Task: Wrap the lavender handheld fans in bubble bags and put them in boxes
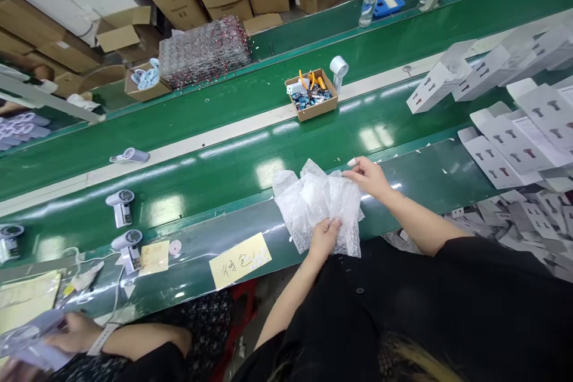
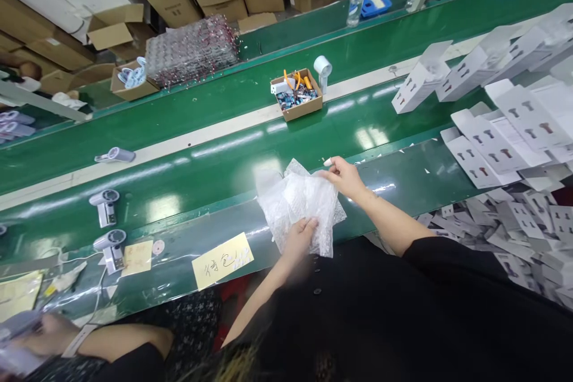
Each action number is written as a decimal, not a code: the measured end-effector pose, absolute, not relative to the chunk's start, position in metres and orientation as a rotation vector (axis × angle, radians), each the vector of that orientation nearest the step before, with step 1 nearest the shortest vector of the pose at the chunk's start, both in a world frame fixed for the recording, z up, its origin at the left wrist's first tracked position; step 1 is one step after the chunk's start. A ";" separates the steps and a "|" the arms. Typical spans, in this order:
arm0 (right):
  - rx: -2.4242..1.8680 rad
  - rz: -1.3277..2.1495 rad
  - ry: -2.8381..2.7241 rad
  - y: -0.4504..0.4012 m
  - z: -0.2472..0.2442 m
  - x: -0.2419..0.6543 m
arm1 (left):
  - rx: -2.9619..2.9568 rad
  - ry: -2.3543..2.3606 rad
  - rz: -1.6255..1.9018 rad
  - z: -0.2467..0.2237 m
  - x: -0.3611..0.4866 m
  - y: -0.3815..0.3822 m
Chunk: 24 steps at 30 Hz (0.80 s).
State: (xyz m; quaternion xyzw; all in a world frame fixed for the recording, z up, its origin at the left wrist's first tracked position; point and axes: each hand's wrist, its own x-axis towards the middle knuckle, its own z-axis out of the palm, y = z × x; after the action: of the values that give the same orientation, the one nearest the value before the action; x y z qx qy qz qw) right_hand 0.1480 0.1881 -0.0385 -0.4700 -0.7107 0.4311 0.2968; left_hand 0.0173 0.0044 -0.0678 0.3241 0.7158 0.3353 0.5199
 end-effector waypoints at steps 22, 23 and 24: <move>-0.848 0.944 -2.857 0.106 -0.142 0.119 | 1.244 2.214 0.710 -0.134 -0.109 0.063; -0.876 0.954 -2.850 0.105 -0.140 0.115 | 1.239 2.297 0.703 -0.132 -0.107 0.061; -0.903 0.964 -2.839 0.105 -0.138 0.110 | 1.218 2.403 0.687 -0.128 -0.106 0.058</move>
State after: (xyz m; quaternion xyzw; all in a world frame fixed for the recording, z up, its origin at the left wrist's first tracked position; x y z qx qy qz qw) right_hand 0.1102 0.1048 -0.1384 -0.2884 -0.9067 0.3078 0.0051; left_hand -0.1060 0.0581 -0.1279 0.4311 0.8501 0.2432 0.1797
